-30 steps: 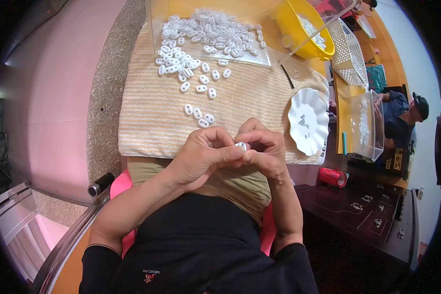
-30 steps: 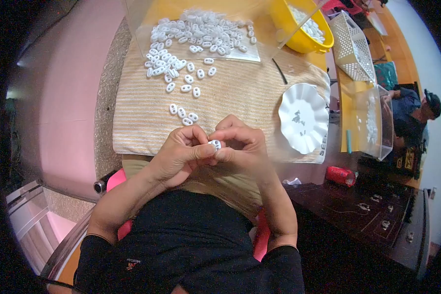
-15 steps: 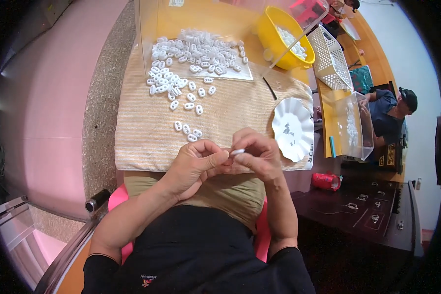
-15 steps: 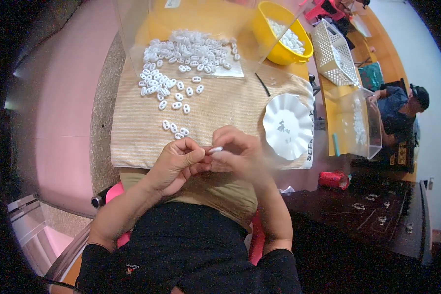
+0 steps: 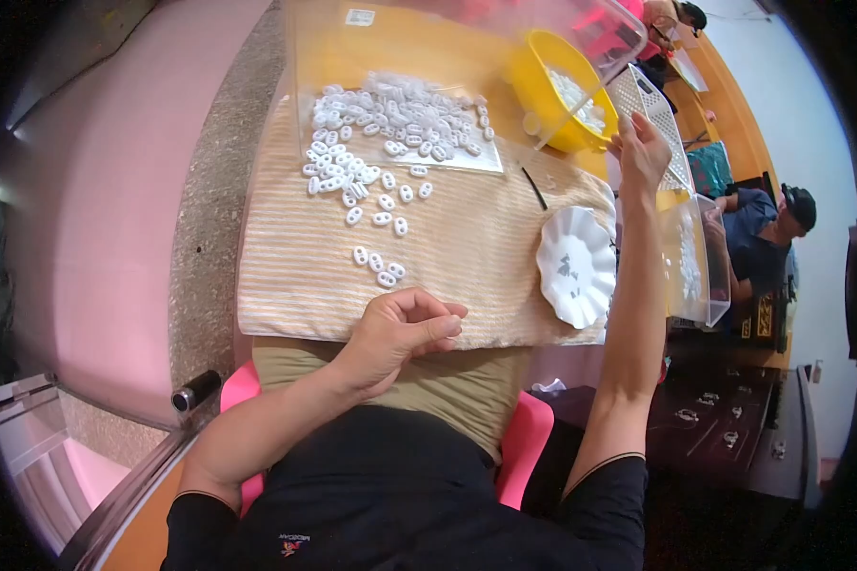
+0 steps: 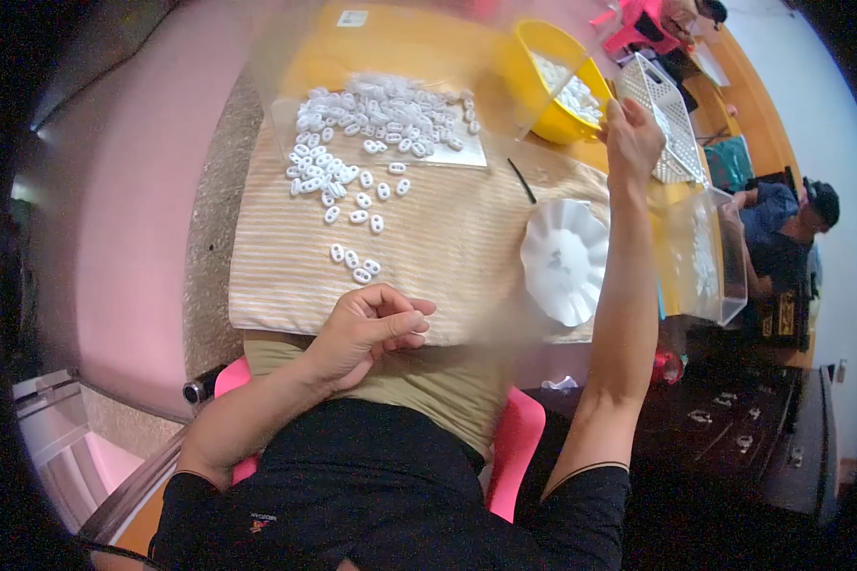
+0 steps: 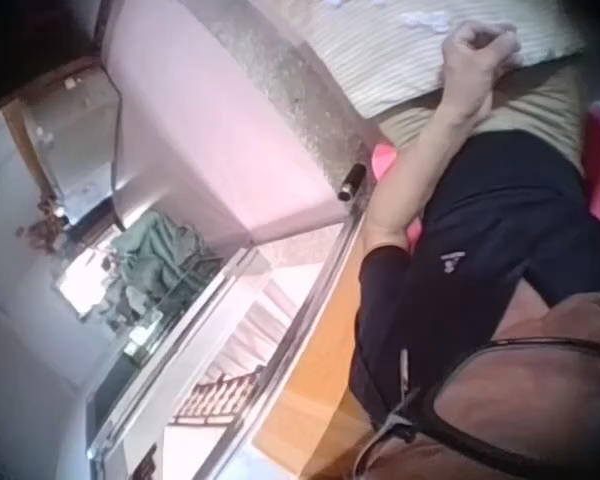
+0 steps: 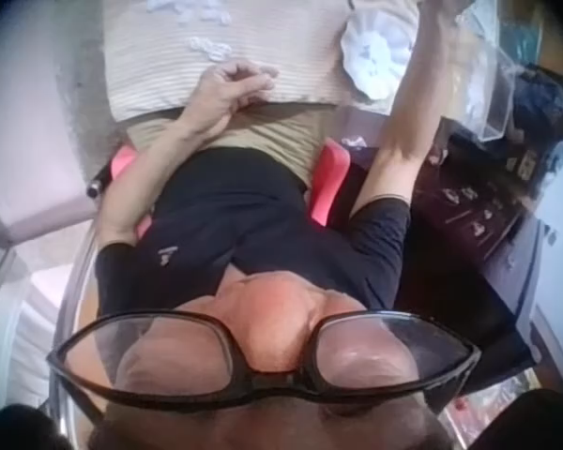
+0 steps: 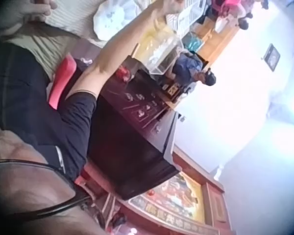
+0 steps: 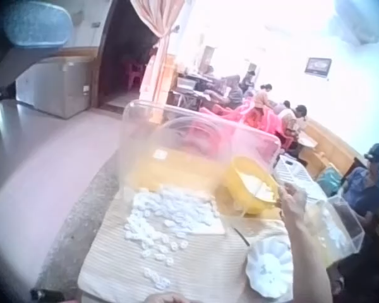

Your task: Inspecting and sorting small white plastic components at a workshop workbench.

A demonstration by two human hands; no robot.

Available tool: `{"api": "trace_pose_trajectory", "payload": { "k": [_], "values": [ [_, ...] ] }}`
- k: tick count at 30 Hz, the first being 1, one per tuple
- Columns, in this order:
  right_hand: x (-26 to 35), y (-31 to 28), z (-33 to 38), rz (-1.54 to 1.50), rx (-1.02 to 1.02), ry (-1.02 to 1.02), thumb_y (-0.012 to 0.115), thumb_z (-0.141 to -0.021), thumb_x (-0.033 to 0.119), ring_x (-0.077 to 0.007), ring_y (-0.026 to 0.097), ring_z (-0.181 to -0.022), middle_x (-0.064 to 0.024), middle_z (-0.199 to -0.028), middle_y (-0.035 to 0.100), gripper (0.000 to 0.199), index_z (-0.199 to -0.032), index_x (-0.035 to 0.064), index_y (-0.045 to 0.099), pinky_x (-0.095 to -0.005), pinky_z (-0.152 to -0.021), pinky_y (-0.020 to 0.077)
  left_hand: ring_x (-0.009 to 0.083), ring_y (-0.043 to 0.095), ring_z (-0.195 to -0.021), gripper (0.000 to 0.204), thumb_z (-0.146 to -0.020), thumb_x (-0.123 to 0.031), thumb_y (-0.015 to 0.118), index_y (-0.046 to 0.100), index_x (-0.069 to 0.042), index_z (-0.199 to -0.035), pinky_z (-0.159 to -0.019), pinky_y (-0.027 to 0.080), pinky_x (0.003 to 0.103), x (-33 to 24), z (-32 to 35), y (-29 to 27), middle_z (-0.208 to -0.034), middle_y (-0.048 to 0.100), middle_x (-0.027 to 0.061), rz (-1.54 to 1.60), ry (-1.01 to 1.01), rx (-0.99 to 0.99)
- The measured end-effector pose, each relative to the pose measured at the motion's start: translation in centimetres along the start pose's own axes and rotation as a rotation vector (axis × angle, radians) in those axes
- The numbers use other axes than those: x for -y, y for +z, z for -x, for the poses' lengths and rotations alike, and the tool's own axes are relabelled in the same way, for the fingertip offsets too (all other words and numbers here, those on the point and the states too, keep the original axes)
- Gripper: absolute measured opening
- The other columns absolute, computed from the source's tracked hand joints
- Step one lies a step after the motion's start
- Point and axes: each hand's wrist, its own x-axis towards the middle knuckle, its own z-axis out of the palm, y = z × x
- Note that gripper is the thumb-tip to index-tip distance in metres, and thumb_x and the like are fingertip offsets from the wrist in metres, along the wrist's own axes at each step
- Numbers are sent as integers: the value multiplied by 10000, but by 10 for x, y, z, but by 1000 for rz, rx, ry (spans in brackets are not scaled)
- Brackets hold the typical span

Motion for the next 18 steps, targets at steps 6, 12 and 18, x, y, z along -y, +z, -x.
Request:
{"api": "trace_pose_trajectory", "payload": {
  "k": [6, 12, 18],
  "values": [
    [20, 44, 97, 92, 205, -311, 629, -885, 79, -61, 559, -585, -30, -725, 628, 123, -981, 9, 660, -182, -541, 441, 140, 640, -808, 79, -851, -30, 663, 604, -7, -898, -736, 560, 252, -2, 2, -4, -1121, 599, 172, 36, 23, -49],
    [16, 100, 115, 574, 562, -408, 639, -795, 107, -357, 620, -862, -172, -979, 648, 160, -939, 46, 675, -419, -769, 485, 126, 633, -805, 80, -856, -42, 663, 607, -14, -907, -735, 558, 248, -2, 0, -5, -1098, 609, 161, 10, 15, -36],
    [9, 120, 102, 849, 726, -479, 592, -852, 177, -326, 598, -974, -124, -1079, 609, 249, -1073, 93, 671, -409, -844, 461, 114, 629, -814, 85, -852, -51, 672, 616, -22, -910, -731, 556, 242, -3, 4, -4, -1080, 618, 148, 1, 27, -38]
  ]
}}
